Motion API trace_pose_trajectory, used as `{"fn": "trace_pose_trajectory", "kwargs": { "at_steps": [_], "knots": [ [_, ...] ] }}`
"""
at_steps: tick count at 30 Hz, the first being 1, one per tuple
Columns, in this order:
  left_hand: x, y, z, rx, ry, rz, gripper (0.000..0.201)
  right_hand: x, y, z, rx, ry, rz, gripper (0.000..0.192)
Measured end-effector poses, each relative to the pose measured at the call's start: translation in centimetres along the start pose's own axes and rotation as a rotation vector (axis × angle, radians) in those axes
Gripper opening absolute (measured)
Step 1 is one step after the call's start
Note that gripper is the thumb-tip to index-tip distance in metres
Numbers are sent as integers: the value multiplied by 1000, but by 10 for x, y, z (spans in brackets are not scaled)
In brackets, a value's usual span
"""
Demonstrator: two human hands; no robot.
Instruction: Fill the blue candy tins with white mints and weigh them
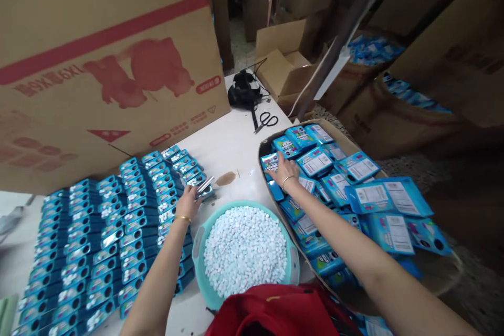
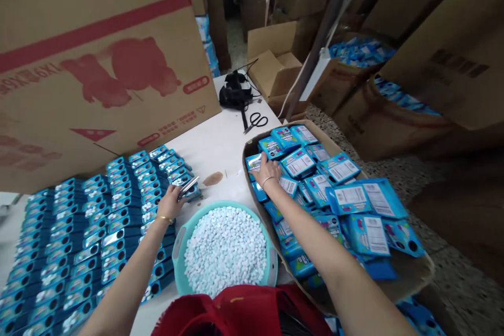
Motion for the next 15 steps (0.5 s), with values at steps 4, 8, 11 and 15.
{"fn": "trace_pose_trajectory", "kwargs": {
  "at_steps": [4, 8, 11, 15],
  "knots": [
    [-11, 10, 4, 113, -11, -86, 43, 9, -3, 17, 1, -192, 34, 91],
    [11, 46, -16, 205, 154, 67, 31, 31, 3, 18, -50, -692, -24, 79],
    [46, 98, -27, 10, 324, 255, 22, 50, 25, 2, -147, -1105, -24, 65],
    [85, 179, -14, -323, 285, 235, 17, 67, 72, -25, -436, -1376, 42, 47]
  ]
}}
Point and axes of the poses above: each hand's wrist, its own y-axis away from the middle knuckle, its own z-axis out of the palm, x = y × z, the point moved 5 cm from there along -y, towards the middle knuckle, and after that the axes turned 15 degrees about z, right-handed, at the moved point
